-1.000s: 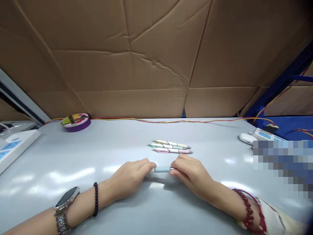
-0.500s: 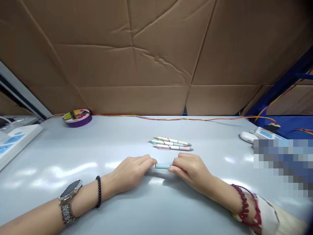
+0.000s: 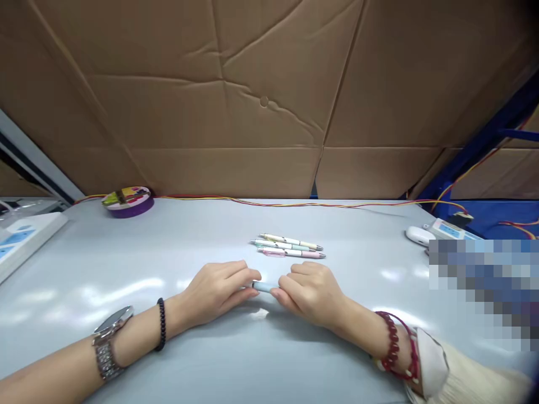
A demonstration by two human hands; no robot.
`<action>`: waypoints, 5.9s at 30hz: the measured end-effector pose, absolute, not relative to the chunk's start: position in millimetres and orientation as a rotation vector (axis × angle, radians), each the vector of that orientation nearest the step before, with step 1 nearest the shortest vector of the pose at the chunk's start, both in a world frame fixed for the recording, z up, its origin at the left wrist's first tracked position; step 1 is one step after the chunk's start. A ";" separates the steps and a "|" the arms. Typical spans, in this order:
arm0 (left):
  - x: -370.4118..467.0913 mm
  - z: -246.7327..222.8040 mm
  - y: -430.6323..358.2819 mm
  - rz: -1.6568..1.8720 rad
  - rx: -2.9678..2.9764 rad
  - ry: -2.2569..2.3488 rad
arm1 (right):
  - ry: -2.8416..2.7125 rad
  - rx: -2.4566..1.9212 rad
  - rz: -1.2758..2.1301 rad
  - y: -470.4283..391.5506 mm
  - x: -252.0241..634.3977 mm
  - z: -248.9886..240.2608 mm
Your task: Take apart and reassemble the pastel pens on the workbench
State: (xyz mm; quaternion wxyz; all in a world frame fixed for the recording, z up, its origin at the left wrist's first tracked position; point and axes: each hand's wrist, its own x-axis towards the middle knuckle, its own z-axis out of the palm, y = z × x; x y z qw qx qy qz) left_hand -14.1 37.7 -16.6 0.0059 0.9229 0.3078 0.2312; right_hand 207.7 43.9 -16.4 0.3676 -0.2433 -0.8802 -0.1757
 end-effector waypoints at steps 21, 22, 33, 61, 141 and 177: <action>-12.6 -16.3 42.3 0.741 2.855 0.868 | -2.352 -0.531 -0.549 29.5 207.1 -18.6; -12.7 -15.5 41.8 0.712 2.874 0.846 | -2.348 -0.528 -0.548 29.3 206.9 -18.4; -10.4 -17.0 40.0 0.791 2.924 0.691 | -2.392 -0.521 -0.538 29.3 208.4 -19.6; -8.4 -13.2 34.2 0.860 3.031 0.703 | -2.381 -0.561 -0.460 30.9 207.8 -20.8; -9.2 -20.9 37.0 0.546 3.123 0.786 | -2.197 -0.476 0.277 29.3 210.5 -25.6; -8.7 -20.0 37.4 0.535 3.100 0.791 | -2.287 -0.583 0.241 29.5 209.7 -24.3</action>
